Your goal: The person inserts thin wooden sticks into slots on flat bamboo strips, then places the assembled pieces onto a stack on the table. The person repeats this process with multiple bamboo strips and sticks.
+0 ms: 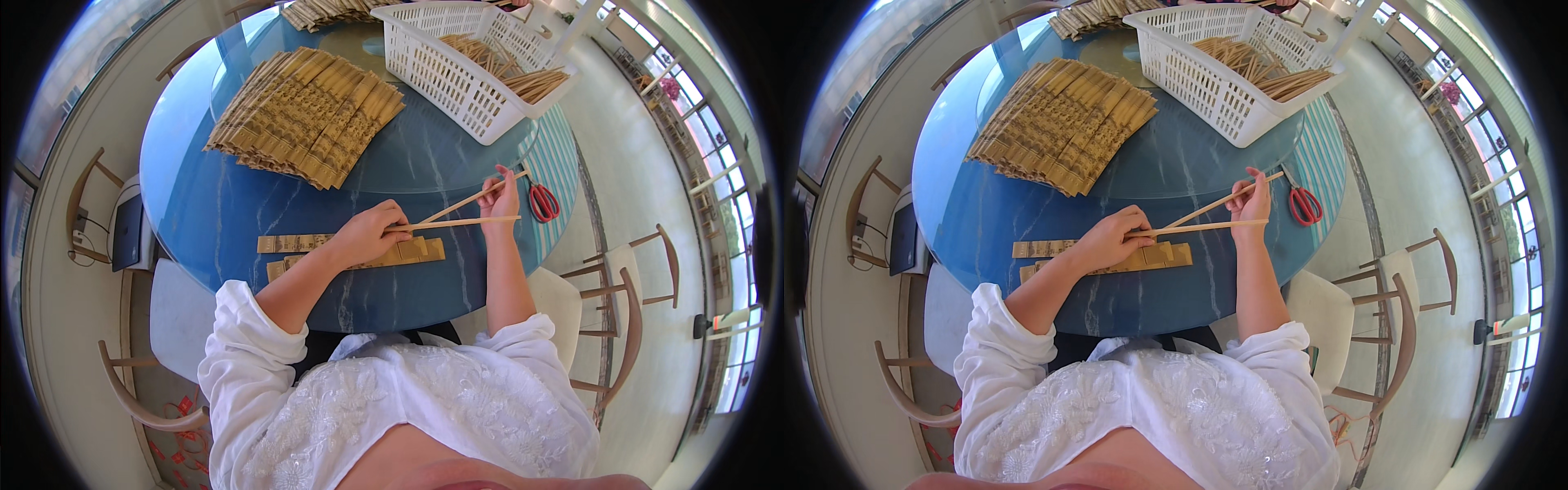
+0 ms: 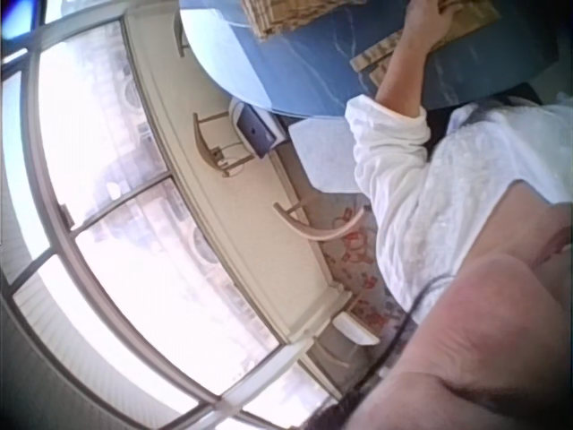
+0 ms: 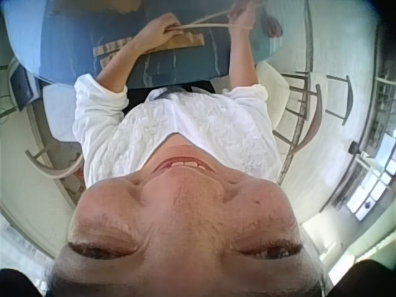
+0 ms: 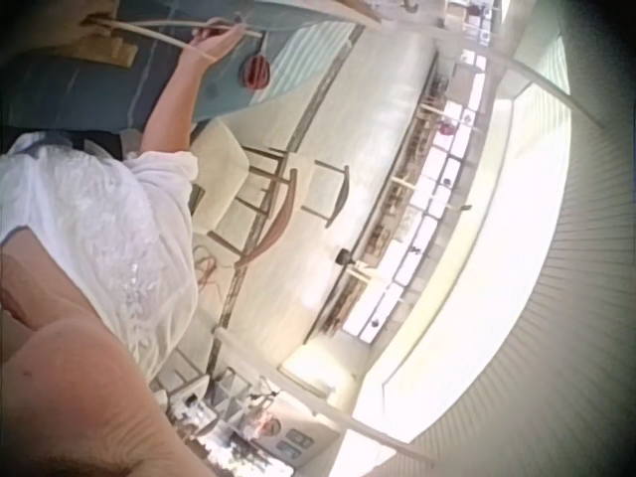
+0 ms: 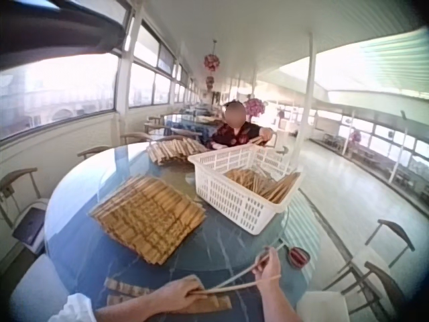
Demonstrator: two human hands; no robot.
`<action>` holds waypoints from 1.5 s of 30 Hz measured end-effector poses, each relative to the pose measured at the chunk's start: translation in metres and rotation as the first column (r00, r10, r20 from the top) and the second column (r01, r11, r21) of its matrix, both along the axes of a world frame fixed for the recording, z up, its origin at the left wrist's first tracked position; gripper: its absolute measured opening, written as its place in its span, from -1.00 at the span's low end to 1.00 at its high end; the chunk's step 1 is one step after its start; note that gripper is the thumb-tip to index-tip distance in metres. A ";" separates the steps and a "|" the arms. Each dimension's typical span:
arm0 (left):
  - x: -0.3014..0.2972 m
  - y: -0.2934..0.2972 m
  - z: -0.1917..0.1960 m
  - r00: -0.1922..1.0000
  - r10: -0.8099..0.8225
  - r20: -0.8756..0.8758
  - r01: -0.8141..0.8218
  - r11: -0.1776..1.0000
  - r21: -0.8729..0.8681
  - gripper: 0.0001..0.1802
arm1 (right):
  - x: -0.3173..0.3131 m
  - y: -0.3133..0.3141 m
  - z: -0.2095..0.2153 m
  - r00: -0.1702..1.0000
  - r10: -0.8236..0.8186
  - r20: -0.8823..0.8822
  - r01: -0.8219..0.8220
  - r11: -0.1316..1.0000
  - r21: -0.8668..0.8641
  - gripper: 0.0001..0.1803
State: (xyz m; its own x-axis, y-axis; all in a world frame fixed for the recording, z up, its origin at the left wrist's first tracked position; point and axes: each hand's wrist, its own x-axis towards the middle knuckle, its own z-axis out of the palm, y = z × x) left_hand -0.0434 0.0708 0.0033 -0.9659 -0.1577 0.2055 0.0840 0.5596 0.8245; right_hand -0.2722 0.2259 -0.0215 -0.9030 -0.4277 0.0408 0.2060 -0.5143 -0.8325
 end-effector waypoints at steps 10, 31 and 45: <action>0.001 -0.005 -0.002 0.998 0.068 -0.004 -0.068 0.996 0.054 -0.83 | 0.011 -0.003 0.007 0.996 0.083 -0.021 -0.085 0.994 -0.067 -0.63; -0.010 -0.019 -0.036 0.985 0.106 -0.137 -0.113 0.993 -0.045 -0.86 | -0.009 0.002 -0.010 0.983 0.101 -0.154 -0.128 0.976 -0.175 -0.65; -0.004 -0.013 -0.020 0.982 0.136 -0.133 -0.145 0.988 -0.059 -0.84 | 0.026 -0.013 0.000 0.892 0.378 -0.247 -0.404 0.912 -0.065 -0.60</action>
